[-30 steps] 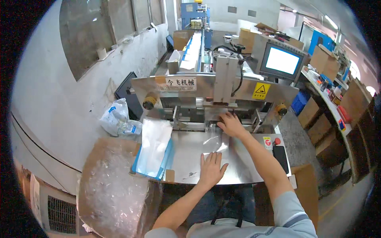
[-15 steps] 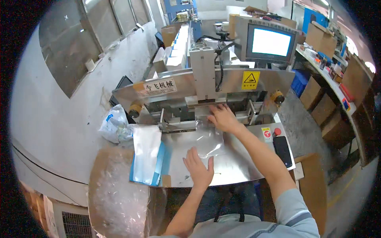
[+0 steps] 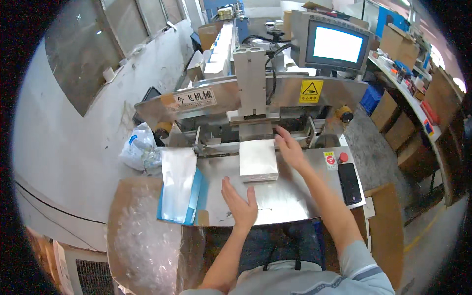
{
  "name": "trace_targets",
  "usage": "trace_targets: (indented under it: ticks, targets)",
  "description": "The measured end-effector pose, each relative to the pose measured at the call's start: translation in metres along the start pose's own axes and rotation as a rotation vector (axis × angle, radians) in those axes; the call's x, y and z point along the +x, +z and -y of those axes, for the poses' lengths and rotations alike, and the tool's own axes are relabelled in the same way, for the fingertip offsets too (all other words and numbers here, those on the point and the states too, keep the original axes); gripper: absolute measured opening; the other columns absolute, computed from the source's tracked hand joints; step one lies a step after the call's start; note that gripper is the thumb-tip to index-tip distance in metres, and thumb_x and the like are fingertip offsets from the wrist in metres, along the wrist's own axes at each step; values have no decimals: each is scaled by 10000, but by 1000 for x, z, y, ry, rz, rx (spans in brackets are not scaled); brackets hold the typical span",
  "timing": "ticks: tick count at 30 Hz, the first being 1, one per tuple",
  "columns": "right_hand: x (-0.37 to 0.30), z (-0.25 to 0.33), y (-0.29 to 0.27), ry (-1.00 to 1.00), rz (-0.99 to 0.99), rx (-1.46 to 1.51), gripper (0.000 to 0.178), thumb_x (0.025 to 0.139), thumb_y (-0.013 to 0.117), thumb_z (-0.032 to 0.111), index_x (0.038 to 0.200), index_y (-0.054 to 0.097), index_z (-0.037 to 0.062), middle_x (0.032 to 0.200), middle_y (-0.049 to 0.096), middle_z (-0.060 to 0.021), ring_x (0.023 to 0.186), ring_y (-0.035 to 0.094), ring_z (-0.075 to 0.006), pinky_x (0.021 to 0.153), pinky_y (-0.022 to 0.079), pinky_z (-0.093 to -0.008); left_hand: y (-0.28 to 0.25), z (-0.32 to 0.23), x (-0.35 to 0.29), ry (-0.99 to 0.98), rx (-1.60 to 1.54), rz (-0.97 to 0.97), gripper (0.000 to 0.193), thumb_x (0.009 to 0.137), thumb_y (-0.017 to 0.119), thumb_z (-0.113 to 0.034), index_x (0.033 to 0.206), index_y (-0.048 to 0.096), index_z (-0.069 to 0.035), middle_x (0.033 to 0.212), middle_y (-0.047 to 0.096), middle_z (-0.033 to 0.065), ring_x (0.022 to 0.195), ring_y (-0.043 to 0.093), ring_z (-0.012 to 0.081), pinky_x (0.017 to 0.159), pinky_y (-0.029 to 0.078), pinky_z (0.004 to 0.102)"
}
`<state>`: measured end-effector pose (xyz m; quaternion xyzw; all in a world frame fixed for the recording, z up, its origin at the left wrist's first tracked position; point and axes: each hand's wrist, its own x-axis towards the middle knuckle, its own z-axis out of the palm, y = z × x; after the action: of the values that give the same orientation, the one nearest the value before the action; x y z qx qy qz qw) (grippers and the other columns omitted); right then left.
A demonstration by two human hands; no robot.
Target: Packaging product boxes into a larger cardboard box using a sealing machine.
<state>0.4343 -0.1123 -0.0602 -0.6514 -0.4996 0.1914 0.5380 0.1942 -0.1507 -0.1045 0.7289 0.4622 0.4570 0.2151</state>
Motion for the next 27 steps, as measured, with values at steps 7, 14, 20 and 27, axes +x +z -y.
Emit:
trace_targets:
  ticks: [7, 14, 20, 27]
  targets:
    - [-95, -4, -24, 223, 68, 341, 503, 996, 598, 253, 1388, 484, -41, 1302, 616, -170, 1185, 593, -256, 1008, 458, -348, 1, 0, -2, -4, -12, 18, 802, 902, 634, -242, 1474, 203, 121, 1497, 307, 330, 1413, 261, 491, 1180, 151, 577]
    - [-98, -21, -23, 241, 70, 276, 539, 989, 605, 311, 1378, 494, -45, 1296, 622, -200, 1170, 615, -293, 974, 482, -357, 4, -2, 0, 37, 19, 9, 795, 921, 621, -251, 1479, 195, 122, 1508, 295, 327, 1424, 255, 479, 1183, 164, 549]
    - [-67, -26, 2, 293, 74, 45, 651, 969, 609, 404, 1407, 472, -57, 1360, 585, -212, 1237, 568, -273, 979, 475, -365, 12, 12, 63, -276, -480, 15, 781, 996, 558, -363, 1512, 184, 89, 1537, 280, 317, 1421, 318, 404, 1171, 247, 426]
    - [-55, -47, 27, 193, -75, -63, 770, 872, 673, 552, 1323, 549, -59, 1296, 593, -299, 1207, 586, -384, 1025, 446, -409, 17, -14, 73, -249, -428, 319, 495, 970, 633, -273, 1307, 540, 78, 1183, 663, 198, 1097, 617, 251, 962, 466, 357]
